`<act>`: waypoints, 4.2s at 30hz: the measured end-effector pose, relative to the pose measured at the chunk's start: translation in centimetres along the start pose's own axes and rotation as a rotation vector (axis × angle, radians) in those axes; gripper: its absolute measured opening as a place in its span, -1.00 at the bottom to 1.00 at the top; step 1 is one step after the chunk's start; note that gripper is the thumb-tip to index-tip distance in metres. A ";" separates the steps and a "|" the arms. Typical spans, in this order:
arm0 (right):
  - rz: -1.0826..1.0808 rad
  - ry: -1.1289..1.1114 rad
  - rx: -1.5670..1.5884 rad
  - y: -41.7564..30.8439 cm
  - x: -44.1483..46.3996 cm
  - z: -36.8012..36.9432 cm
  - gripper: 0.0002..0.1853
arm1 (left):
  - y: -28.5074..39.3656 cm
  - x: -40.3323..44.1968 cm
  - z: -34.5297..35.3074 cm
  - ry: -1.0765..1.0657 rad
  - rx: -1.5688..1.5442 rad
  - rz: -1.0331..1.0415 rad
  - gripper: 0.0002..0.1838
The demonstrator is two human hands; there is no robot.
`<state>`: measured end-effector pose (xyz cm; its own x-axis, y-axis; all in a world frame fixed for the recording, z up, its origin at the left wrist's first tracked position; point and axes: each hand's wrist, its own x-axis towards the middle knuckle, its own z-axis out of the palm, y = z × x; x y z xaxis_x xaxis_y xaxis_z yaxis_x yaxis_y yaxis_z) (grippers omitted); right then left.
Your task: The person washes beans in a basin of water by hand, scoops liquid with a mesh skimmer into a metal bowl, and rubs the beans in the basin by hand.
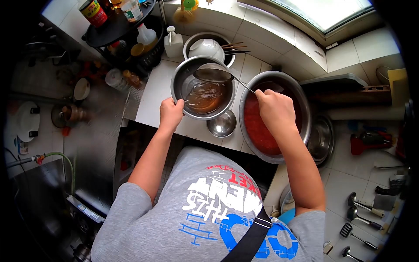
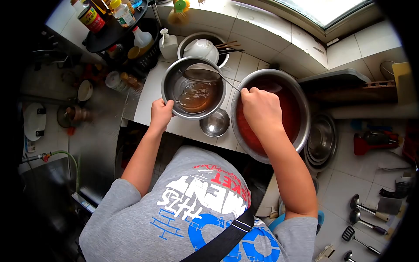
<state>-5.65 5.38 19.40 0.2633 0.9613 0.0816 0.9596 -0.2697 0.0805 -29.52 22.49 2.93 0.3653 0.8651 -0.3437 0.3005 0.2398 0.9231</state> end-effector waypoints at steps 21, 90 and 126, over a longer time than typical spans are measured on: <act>0.451 -0.191 1.126 -0.6 -4.3 2.7 -0.76 | -6.8 1.0 -2.7 0.066 -0.198 -0.212 -0.80; 0.510 -0.328 2.080 -5.5 -0.7 0.4 -0.74 | 56.9 25.9 -25.6 0.710 -0.115 0.871 -0.85; 0.596 -0.255 2.077 -3.8 -0.5 2.6 -0.76 | 55.5 33.2 -23.9 1.076 0.037 0.610 -0.70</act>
<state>-9.14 6.11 16.52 0.3249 0.8427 -0.4294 -0.5575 -0.1961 -0.8067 -21.75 75.04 46.90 -0.4502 0.7571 0.4734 0.3662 -0.3270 0.8712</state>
